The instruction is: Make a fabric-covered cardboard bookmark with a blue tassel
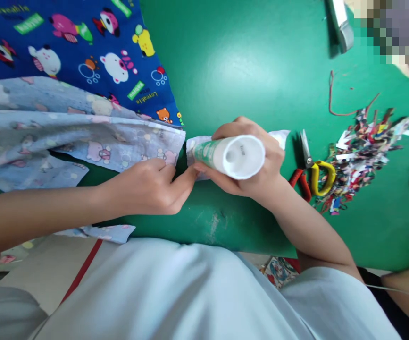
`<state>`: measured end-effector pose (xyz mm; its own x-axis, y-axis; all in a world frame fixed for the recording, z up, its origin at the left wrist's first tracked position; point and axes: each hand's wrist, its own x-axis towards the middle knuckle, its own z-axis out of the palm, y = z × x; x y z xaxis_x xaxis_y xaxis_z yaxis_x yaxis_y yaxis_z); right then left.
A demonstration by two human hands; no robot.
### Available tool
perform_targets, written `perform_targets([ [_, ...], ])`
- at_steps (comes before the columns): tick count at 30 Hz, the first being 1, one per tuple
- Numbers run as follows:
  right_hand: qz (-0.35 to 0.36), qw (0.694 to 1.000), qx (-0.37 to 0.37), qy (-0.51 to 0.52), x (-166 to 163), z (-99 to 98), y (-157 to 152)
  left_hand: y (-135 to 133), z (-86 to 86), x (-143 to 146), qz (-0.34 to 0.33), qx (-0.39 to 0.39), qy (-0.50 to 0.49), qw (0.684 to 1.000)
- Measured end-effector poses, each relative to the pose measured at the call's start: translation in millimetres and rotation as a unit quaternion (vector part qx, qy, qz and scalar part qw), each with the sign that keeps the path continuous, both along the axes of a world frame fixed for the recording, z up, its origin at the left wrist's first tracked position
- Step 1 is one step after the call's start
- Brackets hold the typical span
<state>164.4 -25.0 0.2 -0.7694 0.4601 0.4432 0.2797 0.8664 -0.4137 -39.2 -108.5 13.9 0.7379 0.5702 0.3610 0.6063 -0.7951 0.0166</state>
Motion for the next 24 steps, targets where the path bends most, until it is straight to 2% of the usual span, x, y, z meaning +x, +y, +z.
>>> perform_targets([
  [3, 0.009, 1.0, -0.005, 0.017, -6, 1.2, -3, 1, 0.3, 0, 0.007, -0.004, -0.018, 1.0],
  [7, 0.009, 0.999, -0.007, 0.033, -1, -0.8, -3, 2, 2.1, 0, 0.004, 0.004, 0.006, 1.0],
  [11, 0.0, 1.0, -0.003, -0.007, 16, 1.4, 3, 0, 1.3, -1, 0.005, 0.015, 0.022, 1.0],
  [16, -0.027, 0.997, -0.033, -0.062, 28, 5.6, 7, -2, -2.4, -1, -0.005, 0.023, 0.02, 1.0],
  [20, -0.016, 1.0, -0.008, 0.009, 14, -0.2, 1, -1, -0.1, 1, 0.02, 0.019, 0.009, 1.0],
  [24, -0.002, 0.999, 0.005, 0.046, -5, -3.4, -6, 1, 2.4, 2, 0.014, 0.013, -0.003, 1.0],
])
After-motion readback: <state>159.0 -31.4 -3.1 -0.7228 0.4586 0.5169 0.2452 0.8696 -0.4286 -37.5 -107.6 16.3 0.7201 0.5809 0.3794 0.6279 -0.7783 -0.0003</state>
